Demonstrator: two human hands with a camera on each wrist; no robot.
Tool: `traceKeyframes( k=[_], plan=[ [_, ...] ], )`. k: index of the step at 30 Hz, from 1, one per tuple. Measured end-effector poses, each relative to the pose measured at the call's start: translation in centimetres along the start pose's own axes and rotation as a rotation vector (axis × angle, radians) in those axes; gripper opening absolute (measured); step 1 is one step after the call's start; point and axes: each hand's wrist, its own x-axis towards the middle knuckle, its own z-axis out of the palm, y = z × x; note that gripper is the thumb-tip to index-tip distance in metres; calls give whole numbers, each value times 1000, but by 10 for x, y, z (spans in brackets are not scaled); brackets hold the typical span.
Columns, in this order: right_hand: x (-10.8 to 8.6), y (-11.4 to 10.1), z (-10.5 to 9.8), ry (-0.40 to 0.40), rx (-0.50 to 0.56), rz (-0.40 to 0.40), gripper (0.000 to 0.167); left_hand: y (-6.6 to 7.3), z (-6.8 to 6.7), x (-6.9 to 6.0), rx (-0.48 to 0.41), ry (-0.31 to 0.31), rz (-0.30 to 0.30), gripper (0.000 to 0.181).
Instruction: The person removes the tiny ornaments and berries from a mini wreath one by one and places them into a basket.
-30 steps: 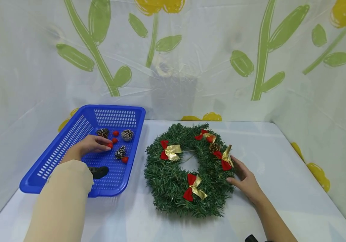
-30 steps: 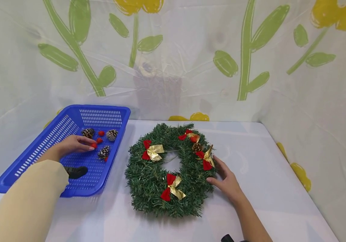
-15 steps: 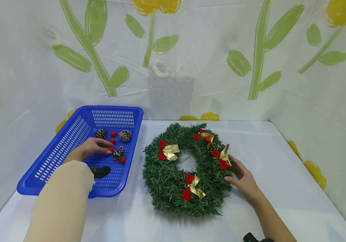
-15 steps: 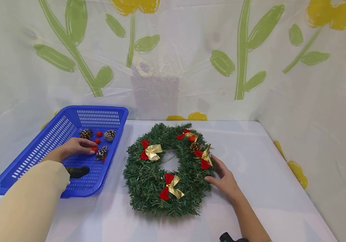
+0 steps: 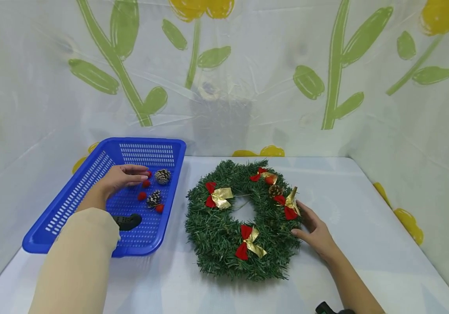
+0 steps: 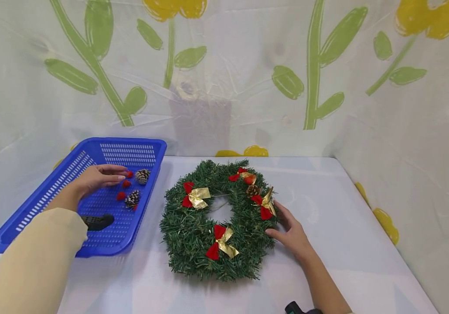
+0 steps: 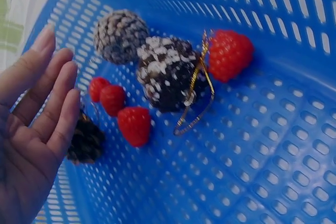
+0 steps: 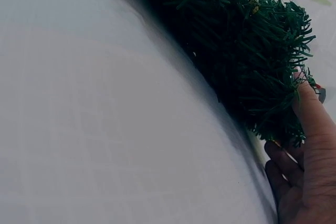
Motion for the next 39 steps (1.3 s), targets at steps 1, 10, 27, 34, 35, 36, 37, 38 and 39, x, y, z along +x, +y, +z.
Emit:
traceKeyframes(
  k=[1,10,27,34,35,36,37,38,39],
  plan=[
    [0,0,0,0,1,-1,76,3,0,1,0,3,7,69],
    [1,0,0,0,11,-5,76,39,8,11,80,-16,117,65],
    [1,0,-1,-6,-13,4,77,91,46,35,28,-137,272,58],
    [0,1,-1,-9,2,-15,76,107,63,42,27,-171,313,57],
    [0,1,-1,-10,5,-18,76,109,66,43,30,-177,321,57],
    [0,1,-1,-11,9,-22,76,111,69,43,37,-184,328,58],
    [0,2,-1,-12,12,-26,76,113,71,43,46,-189,336,58],
    [0,2,-1,-13,13,-27,76,115,74,45,44,-195,341,58],
    [0,2,-1,-14,11,-30,77,116,78,45,39,-201,343,58]
  ],
)
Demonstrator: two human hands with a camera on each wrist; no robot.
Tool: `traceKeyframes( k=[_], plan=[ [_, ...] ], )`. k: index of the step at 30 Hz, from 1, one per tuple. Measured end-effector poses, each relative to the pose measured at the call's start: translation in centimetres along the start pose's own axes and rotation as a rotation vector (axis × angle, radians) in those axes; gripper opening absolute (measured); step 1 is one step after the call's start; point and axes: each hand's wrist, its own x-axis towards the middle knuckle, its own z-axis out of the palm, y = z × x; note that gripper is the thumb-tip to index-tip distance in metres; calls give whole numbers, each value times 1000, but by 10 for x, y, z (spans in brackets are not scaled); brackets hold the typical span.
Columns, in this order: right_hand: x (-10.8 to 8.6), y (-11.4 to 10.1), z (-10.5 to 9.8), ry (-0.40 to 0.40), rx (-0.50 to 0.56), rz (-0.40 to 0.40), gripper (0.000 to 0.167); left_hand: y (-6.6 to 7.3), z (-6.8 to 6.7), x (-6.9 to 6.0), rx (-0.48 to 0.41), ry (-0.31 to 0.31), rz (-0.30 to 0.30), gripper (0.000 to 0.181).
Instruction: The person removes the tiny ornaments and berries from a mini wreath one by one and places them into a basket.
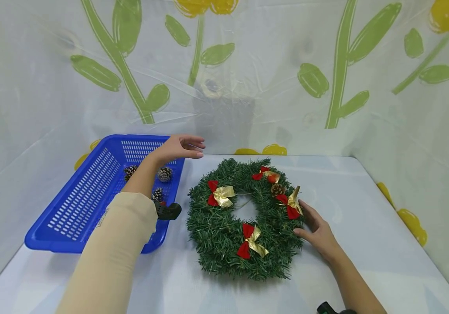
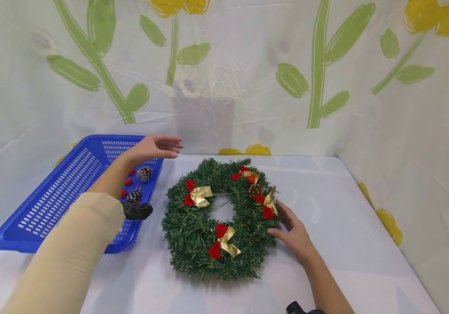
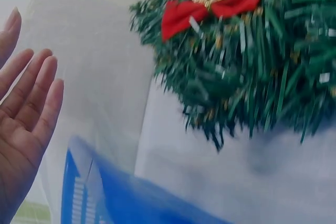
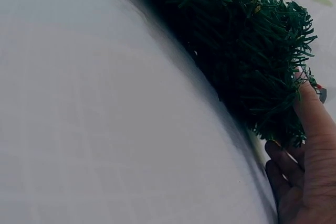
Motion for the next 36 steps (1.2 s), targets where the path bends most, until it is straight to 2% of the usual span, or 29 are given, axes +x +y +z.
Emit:
traceKeyframes(
  k=[7,11,16,19,23,24,26,30,31,36],
  plan=[
    [-1,-1,-2,2,-8,-4,77,6,26,15,-74,-8,27,55],
    [-1,-1,-3,5,-8,-2,76,7,43,24,-108,-35,33,53],
    [-1,-1,-3,8,-4,2,76,19,64,35,-125,-70,46,52],
    [-1,-1,-2,9,-3,2,76,25,76,41,-121,-96,60,50],
    [-1,1,0,3,-2,-4,76,26,90,52,-138,-147,88,47],
    [-1,1,0,2,-2,-6,76,22,93,57,-152,-171,124,47],
    [-1,1,0,0,-1,-8,76,23,103,63,-155,-203,126,47],
    [0,0,-1,7,-6,-5,76,32,126,71,-120,-260,139,50],
    [0,-1,-2,8,-8,-5,76,38,132,70,-88,-261,112,50],
    [1,-1,-2,6,-19,-3,76,44,159,70,-29,-329,121,51]
  ],
)
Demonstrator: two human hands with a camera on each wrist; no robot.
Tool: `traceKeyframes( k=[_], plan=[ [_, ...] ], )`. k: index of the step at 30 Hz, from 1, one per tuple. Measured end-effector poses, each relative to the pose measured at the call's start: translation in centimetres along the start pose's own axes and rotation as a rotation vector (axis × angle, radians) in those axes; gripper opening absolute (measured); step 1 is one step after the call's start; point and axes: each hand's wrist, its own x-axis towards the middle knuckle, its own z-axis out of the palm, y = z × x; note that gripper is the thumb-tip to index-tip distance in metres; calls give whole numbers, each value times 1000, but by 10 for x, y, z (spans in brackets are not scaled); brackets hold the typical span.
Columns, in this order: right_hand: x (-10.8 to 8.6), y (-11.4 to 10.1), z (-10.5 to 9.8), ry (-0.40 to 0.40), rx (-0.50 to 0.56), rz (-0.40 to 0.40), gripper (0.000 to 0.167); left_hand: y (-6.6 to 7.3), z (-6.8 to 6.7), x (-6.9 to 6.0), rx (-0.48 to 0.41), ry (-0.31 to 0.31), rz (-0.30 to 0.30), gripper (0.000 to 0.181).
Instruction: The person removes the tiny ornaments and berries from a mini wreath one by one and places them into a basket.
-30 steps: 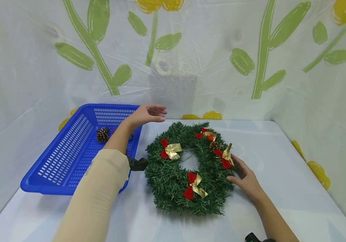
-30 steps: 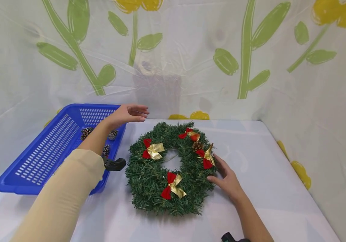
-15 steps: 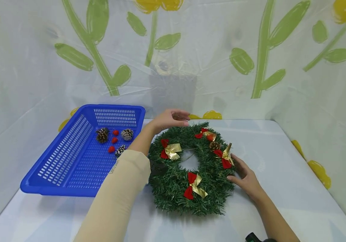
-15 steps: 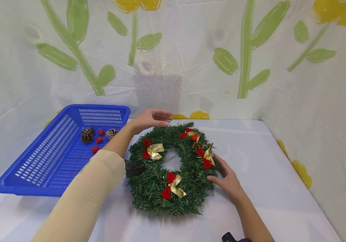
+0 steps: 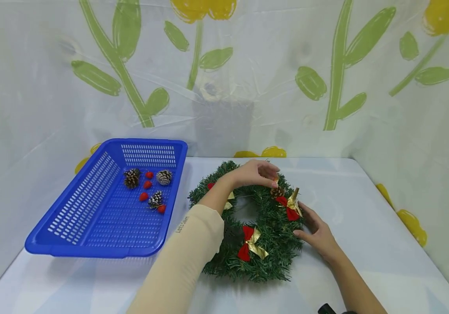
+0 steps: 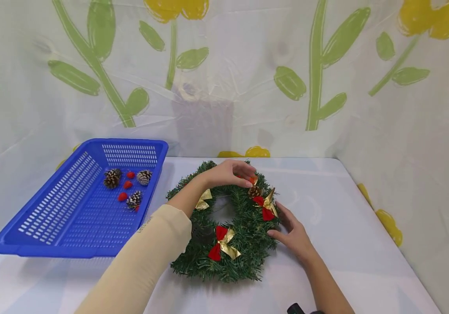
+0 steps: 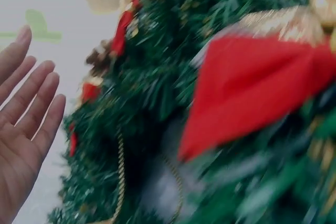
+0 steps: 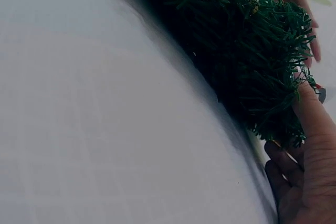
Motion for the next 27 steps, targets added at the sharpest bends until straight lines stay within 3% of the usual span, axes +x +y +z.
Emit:
traceKeyframes(
  k=[8,19,27],
  plan=[
    [0,-1,1,-3,8,1,76,-11,22,11,61,-19,16,50],
    [-1,-1,1,2,-3,9,76,-20,31,16,310,18,-3,48],
    [-2,0,1,3,4,11,76,-23,36,15,368,45,-10,43]
  ],
)
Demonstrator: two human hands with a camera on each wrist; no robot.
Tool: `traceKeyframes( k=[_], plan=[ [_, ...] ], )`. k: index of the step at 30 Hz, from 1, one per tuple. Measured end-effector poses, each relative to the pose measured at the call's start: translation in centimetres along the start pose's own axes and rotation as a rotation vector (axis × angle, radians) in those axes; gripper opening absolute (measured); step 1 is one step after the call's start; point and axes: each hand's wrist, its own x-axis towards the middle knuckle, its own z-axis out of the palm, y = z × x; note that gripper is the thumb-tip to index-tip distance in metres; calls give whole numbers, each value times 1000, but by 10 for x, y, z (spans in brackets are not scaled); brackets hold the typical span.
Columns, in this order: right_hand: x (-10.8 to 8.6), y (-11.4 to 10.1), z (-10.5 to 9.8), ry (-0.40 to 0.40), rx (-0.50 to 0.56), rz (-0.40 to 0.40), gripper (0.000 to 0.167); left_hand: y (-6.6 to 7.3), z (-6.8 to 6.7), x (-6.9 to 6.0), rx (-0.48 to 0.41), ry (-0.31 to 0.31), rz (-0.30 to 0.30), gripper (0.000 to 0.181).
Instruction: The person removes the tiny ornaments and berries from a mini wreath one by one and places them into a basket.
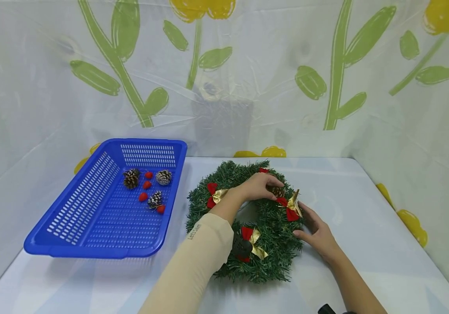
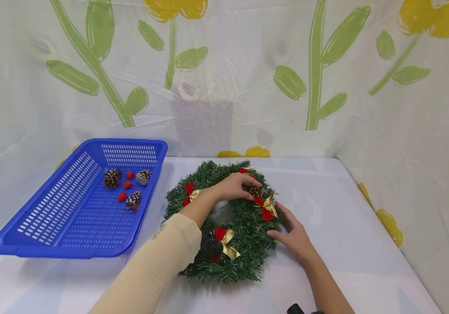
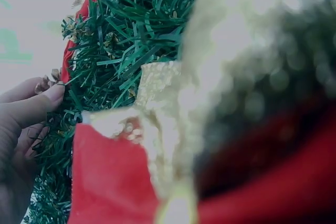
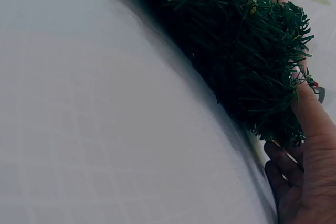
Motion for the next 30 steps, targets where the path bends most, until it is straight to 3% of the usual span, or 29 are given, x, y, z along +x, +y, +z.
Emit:
traceKeyframes(
  k=[17,25,30],
  plan=[
    [0,0,1,6,-4,7,75,0,-10,-6,-46,47,2,36],
    [-1,-1,-1,7,-16,-11,76,-2,-17,-11,-124,68,14,34],
    [0,1,-1,7,5,-21,76,-5,-29,-17,-209,93,18,38]
  ],
)
